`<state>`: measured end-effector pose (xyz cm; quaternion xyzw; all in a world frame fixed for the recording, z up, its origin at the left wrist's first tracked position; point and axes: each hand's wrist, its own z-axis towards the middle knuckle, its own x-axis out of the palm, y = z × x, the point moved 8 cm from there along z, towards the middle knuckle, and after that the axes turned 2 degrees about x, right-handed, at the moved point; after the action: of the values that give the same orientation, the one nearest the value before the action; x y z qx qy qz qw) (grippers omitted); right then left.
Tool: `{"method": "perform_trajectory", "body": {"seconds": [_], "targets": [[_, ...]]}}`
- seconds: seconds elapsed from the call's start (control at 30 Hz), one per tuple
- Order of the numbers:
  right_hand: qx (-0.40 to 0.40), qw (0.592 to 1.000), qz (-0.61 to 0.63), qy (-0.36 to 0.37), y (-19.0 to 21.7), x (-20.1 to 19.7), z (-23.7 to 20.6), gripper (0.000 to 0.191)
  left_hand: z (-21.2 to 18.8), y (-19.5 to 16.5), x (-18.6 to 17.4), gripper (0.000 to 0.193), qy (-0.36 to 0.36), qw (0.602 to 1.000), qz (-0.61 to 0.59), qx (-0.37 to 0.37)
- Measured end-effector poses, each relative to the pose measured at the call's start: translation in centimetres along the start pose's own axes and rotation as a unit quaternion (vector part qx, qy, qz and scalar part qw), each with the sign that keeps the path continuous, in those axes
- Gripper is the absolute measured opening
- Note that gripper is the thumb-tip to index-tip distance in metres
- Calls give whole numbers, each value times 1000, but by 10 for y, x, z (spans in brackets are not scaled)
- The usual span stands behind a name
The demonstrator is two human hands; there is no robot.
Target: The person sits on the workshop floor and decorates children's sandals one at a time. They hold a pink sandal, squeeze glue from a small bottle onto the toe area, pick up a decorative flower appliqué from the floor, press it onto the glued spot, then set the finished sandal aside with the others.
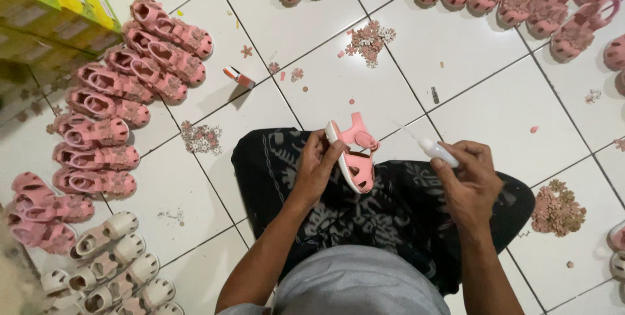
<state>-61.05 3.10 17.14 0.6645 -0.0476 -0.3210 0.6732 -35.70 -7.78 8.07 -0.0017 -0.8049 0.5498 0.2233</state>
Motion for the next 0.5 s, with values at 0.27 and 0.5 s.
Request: {"method": "perform_trajectory", "body": {"seconds": [0.27,0.5], "targets": [[110,993,27,27,-133,84,80,27,6,2,-18,50,-30,1000,-4,-2],[97,984,-145,25,-153,123,113,29,16,-3,-15,50,-33,999,-9,-8]]}}
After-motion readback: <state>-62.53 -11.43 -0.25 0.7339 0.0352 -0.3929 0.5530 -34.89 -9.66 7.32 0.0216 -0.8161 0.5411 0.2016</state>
